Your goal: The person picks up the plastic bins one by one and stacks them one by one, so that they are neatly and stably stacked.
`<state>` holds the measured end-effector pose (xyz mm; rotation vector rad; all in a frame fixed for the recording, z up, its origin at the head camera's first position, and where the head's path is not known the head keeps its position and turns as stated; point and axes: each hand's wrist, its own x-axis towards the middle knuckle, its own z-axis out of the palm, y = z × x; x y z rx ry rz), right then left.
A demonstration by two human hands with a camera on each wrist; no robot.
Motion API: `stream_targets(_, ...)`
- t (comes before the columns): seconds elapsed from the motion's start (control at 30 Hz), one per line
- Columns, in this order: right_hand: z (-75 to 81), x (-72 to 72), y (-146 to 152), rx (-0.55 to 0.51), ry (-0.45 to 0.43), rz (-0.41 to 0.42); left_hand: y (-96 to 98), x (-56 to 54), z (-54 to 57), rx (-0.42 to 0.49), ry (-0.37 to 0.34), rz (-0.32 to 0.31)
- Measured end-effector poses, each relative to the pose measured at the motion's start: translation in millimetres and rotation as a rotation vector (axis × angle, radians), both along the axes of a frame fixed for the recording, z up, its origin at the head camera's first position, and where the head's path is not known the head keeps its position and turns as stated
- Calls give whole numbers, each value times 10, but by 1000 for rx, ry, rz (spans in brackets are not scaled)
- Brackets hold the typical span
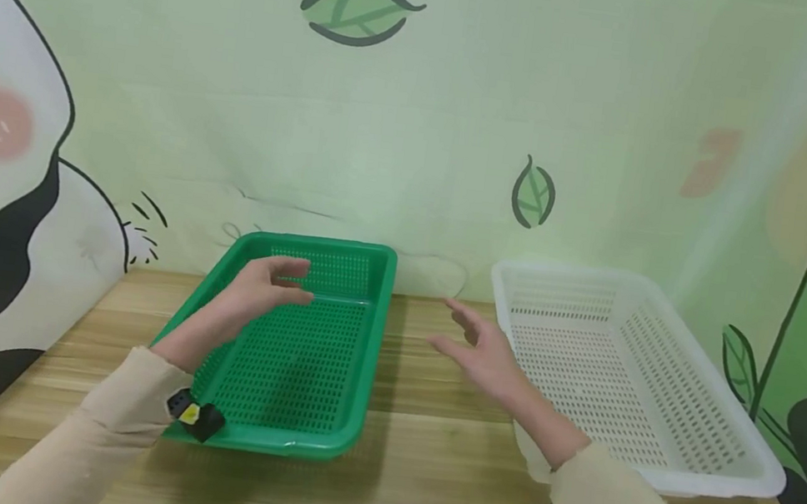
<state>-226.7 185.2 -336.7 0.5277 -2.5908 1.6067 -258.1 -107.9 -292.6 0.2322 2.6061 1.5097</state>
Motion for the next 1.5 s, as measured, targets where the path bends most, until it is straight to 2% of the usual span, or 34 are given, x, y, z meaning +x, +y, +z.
stream_targets(0.27,102,-32,229,72,6,-62,332,-21,16,51,-6,-11)
stream_targets(0.53,167,-31,481,128,-11,-115,684,-29,-19,104,-18,-28)
stream_targets(0.9,170,-68,830,171,-1,-158,1156,50,-78,188,-30,-77)
stream_targets(1.13,185,-67,1056,194,-14,-199,1377,84,-112,205,-43,-72)
stream_targets(1.23,156,-70,1181,199,-18,-223,1481,75,-171,227,-43,-77)
stream_targets(1.43,-60,-175,1549,201,13,-296,1691,112,-282,235,-36,-74)
stream_targets(1.5,-54,-154,1615,212,-3,-310,1758,138,-306,236,-44,-72)
